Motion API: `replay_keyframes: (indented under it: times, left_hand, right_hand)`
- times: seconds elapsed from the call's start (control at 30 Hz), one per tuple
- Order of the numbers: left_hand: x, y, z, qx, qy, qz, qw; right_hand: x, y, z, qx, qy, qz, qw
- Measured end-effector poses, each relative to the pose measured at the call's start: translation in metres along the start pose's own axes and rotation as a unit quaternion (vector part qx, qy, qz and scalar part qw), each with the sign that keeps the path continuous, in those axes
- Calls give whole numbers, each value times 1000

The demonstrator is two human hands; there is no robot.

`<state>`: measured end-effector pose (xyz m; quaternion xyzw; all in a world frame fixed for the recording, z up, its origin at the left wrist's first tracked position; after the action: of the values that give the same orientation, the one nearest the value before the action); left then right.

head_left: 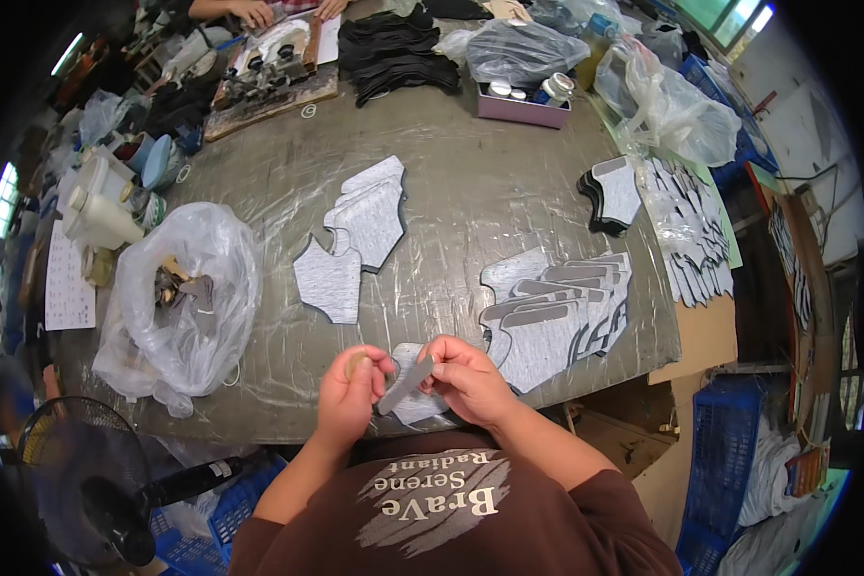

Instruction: Apply reinforcement strips to shoe upper components at a manufacturing workstation.

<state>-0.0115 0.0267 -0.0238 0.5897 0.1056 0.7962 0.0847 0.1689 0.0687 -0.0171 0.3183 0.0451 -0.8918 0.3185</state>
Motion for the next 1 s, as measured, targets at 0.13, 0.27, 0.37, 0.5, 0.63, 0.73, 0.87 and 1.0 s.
replay_keyframes:
  times: [0.13,0.27,0.37,0.5,0.63,0.73,0.87,1.0]
  left_hand:
    - [47,-1,28,-160,-395,273,862]
    - [41,-4,18,-190,-402,281,850]
    - [30,0,7,-149,-361,220,894]
    - [43,-7,29,-139,-424,290,846]
    - [39,-17,27,-188,-412,334,826]
    - [32,-15,6,19,-344,226,911]
    - [22,-31,-11,88,-138,-10,986]
    - [21,-38,10,56,-130,-45,989]
  right_hand:
    - [22,4,-10,-41,98,55,993]
    - [15,9,-3,-5,-23,21,1000]
    - [-11,7,0,57,-2,-54,997]
    - [-2,18,-9,18,222,98,970]
    - [5,16,-2,44,-30,-20,998]
    - [-30,27,-33,78,-128,-167,974]
    - [-41,48,-29,234,534,-129,802]
    - [-19,44,-10,68,818,-215,529]
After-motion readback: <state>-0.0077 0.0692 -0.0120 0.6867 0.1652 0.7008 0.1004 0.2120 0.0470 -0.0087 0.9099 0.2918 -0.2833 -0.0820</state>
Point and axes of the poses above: each hand's wrist, its own y-axis away from the middle knuckle, its own z-axis out of the palm, x = y × z, the point moved 1 cm from there along -y, towards the middle knuckle, and after that the axes turned 2 degrees about -z, right-handed, at the moved point
